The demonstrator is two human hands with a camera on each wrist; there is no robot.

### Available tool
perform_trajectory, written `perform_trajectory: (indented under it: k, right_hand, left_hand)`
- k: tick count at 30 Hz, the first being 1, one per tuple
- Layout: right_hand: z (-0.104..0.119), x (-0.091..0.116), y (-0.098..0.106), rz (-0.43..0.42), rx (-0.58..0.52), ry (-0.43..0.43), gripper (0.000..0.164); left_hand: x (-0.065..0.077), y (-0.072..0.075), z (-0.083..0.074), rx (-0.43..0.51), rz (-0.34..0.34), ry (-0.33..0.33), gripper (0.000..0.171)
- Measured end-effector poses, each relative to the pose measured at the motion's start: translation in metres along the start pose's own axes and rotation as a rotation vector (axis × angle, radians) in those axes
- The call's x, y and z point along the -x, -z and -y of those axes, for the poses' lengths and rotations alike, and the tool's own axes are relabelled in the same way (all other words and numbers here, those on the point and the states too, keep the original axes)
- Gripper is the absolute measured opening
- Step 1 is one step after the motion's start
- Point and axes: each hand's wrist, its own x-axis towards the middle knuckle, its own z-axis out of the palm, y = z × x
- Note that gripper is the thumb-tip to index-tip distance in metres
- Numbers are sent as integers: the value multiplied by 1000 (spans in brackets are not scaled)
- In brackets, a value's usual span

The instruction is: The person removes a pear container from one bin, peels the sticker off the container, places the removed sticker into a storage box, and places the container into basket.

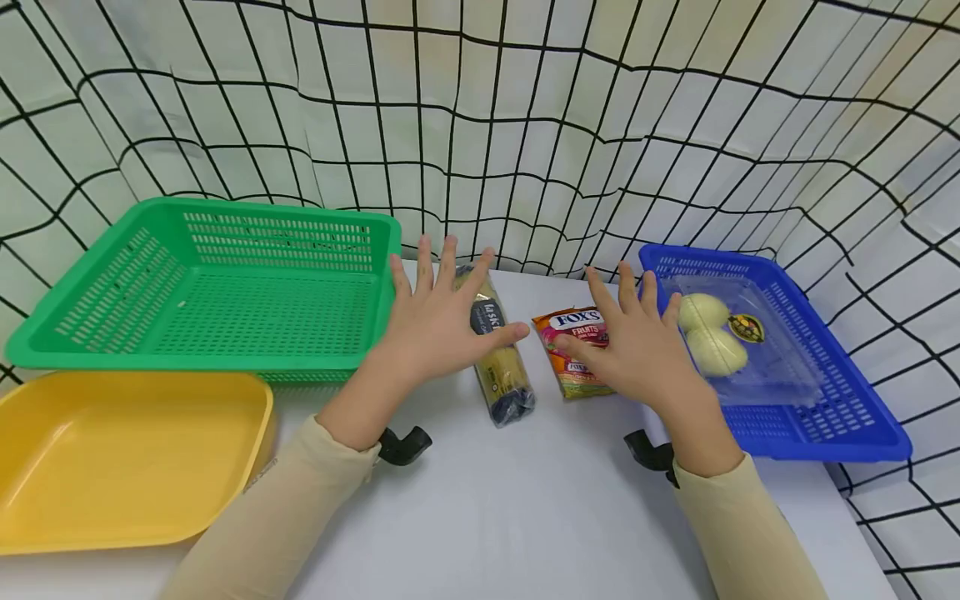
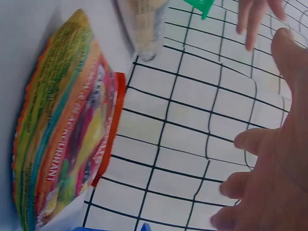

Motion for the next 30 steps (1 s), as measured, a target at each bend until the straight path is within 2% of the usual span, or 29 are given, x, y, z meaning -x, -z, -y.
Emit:
perform_trajectory:
  k: [4, 7, 11, 14, 17, 21, 24, 27, 30]
  right_hand:
    - [-3, 8, 13, 32, -53, -13, 107]
    - [-8, 17, 31, 36, -133, -20, 98]
    - [-25, 30, 58, -42, -268, -21, 78]
    - [-43, 39, 74, -152, -356, -25, 66]
    - [-65, 45, 86, -248, -428, -68, 60]
    - [-95, 53, 95, -377, -468, -187, 58]
    - [-114, 56, 98, -459, -487, -323, 58]
    - [-128, 56, 99, -507, -552, -491, 58]
    - [-141, 55, 97, -528, -607, -626, 61]
  left_hand:
    - [-2, -4, -7, 5, 8, -57, 116]
    - [-3, -9, -15, 31, 23, -108, 114]
    - [-3, -18, -34, 60, 55, -185, 109]
    - [-2, -25, -52, 89, 71, -264, 104]
    - [-1, -32, -72, 131, 65, -346, 99]
    - [-1, -42, -100, 150, 33, -446, 90]
    - [-1, -49, -124, 137, 10, -518, 83]
    - [-1, -55, -148, 137, 6, -572, 82]
    - [2, -60, -171, 154, 39, -590, 85]
